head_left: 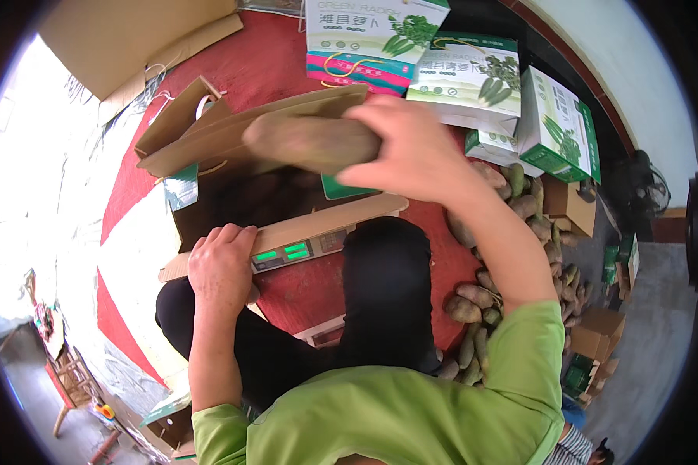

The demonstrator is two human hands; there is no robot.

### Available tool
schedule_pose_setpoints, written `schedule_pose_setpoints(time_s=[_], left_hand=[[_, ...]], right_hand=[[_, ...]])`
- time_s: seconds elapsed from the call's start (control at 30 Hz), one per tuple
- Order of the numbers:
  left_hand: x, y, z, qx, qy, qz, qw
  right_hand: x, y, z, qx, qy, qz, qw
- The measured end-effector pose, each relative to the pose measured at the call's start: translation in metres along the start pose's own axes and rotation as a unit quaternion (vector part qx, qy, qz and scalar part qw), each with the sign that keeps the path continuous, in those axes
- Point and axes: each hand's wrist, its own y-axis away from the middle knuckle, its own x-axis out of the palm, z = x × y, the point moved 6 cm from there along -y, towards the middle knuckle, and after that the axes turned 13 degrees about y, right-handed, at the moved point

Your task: Sorting green radishes from a pile on the floor into boxes and weighing them.

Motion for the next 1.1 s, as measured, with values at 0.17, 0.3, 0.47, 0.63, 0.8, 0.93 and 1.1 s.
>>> schedule_pose_setpoints(time_s=[0.17, 0.3, 0.47, 0.63, 0.8, 0.93, 1.1], left_hand=[[0.004, -0.007, -0.004, 0.017, 0.018, 0.016, 1.0], [0.004, -0.008, -0.001, -0.009, 0.042, 0.019, 0.999], [0.002, -0.006, -0.003, -0.037, 0.042, 0.022, 0.998], [0.008, -0.008, -0.005, -0.018, 0.04, 0.026, 0.999], [0.006, -0.004, -0.008, -0.015, 0.031, 0.027, 0.999], [0.007, -0.005, -0.009, 0.014, 0.071, 0.023, 0.997], [0.012, -0.005, -0.001, 0.038, 0.067, 0.02, 0.997]], right_hand=[[0.086, -0.041, 0.05, -0.086, 0.149, 0.171, 0.97], [0.124, -0.033, 0.061, -0.114, 0.195, 0.266, 0.937], [0.095, -0.021, 0.056, -0.115, 0.211, 0.257, 0.936], [0.025, 0.014, 0.027, 0.013, 0.027, -0.118, 0.993], [0.005, 0.137, -0.057, 0.245, -0.088, -0.339, 0.904], [0.115, 0.265, -0.107, 0.445, -0.148, -0.188, 0.863], [0.245, 0.405, -0.089, 0.572, -0.178, 0.103, 0.794]])
